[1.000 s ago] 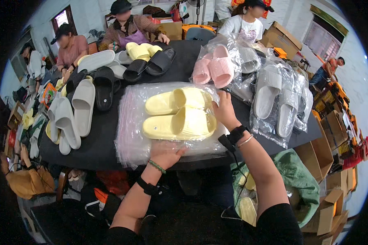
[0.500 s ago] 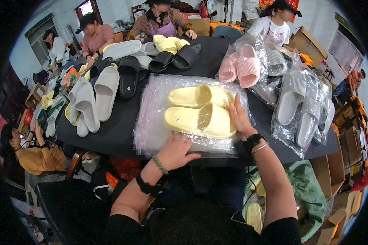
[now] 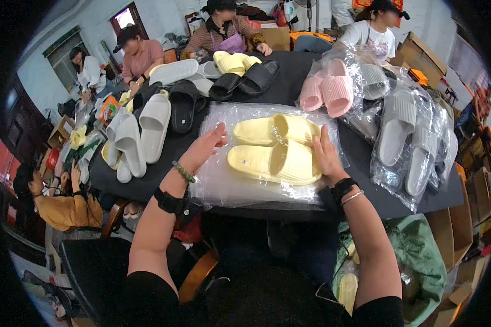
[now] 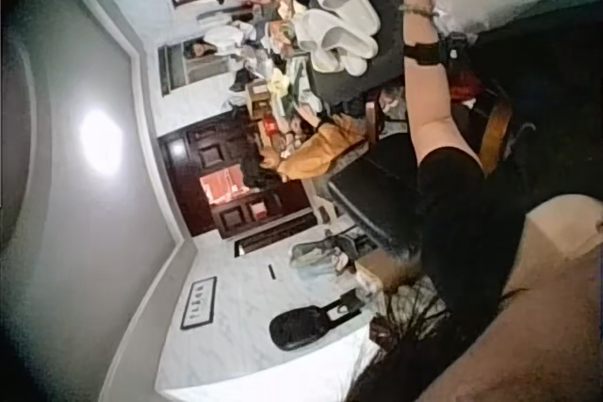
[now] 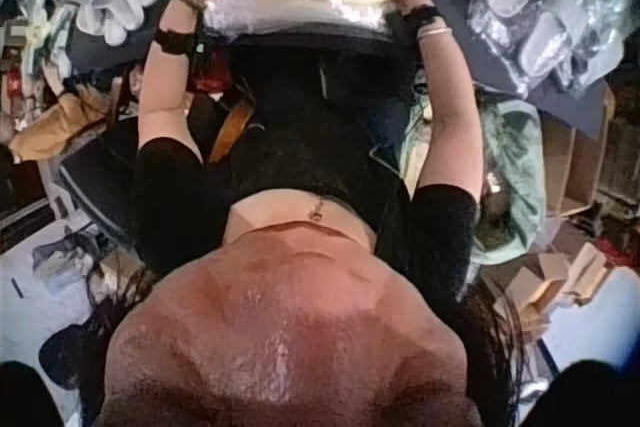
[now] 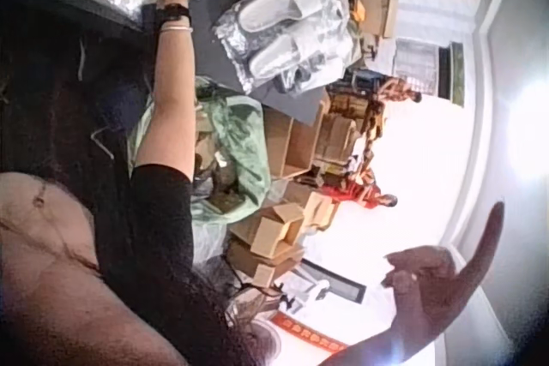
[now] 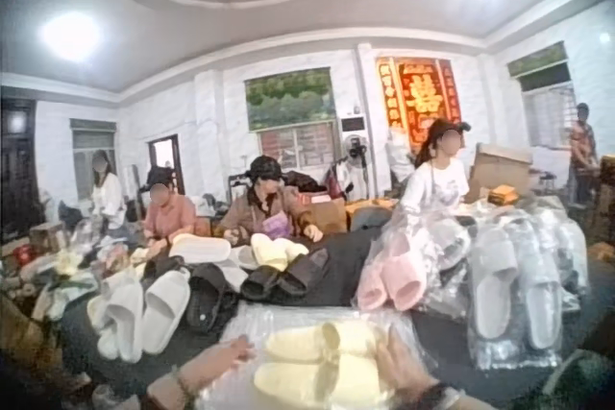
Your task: Sort and organize finished sandals/slides by color and style into bags and bins.
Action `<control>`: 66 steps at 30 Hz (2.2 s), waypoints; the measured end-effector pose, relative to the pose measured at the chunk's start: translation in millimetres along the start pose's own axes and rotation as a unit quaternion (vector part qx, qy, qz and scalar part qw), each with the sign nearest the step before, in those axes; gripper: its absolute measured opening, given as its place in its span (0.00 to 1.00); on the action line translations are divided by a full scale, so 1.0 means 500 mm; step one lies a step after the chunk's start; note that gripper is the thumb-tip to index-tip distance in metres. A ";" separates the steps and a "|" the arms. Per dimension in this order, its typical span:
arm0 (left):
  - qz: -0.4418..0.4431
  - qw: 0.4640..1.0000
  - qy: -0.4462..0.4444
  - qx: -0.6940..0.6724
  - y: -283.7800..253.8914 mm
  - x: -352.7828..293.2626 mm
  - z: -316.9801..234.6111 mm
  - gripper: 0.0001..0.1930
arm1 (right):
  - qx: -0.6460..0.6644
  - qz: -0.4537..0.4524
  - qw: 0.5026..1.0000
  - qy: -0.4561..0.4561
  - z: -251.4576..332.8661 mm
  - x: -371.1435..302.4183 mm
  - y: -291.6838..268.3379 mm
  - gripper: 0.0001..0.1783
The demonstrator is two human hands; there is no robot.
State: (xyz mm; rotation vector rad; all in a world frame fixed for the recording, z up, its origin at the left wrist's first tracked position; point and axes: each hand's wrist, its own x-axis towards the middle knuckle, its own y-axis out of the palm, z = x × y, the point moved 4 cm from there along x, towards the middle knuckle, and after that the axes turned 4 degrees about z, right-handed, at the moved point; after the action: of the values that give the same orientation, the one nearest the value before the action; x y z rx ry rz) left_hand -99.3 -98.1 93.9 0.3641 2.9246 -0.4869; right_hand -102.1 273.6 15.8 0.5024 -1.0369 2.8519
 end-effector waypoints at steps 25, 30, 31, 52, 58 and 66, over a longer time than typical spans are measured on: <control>0.182 0.946 -0.191 -0.189 -0.031 0.184 -0.057 0.42 | -0.012 -0.029 0.999 -0.013 -0.009 -0.008 0.000 0.43; 0.126 0.969 -0.081 -0.197 -0.030 0.261 -0.041 0.24 | -0.010 -0.023 1.000 -0.012 0.011 -0.006 0.009 0.43; 0.096 0.967 -0.041 -0.233 -0.031 0.262 -0.049 0.21 | -0.009 -0.015 1.000 0.002 0.009 -0.008 0.008 0.43; 0.229 0.754 0.373 0.490 0.104 0.120 -0.092 0.40 | 0.000 -0.024 1.000 0.016 0.001 -0.013 -0.017 0.45; 0.293 0.685 0.424 0.515 0.199 0.169 -0.079 0.42 | -0.042 -0.044 0.997 0.039 0.028 -0.015 -0.016 0.41; 0.265 0.774 0.404 0.409 0.243 0.177 -0.073 0.28 | -0.037 -0.027 0.997 0.062 0.007 -0.021 -0.005 0.45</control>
State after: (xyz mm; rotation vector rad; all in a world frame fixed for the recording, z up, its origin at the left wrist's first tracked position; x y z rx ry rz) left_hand -156.5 44.3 74.9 1.8356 2.8109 -1.8594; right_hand -90.7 274.0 16.4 0.3376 -1.0862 2.7467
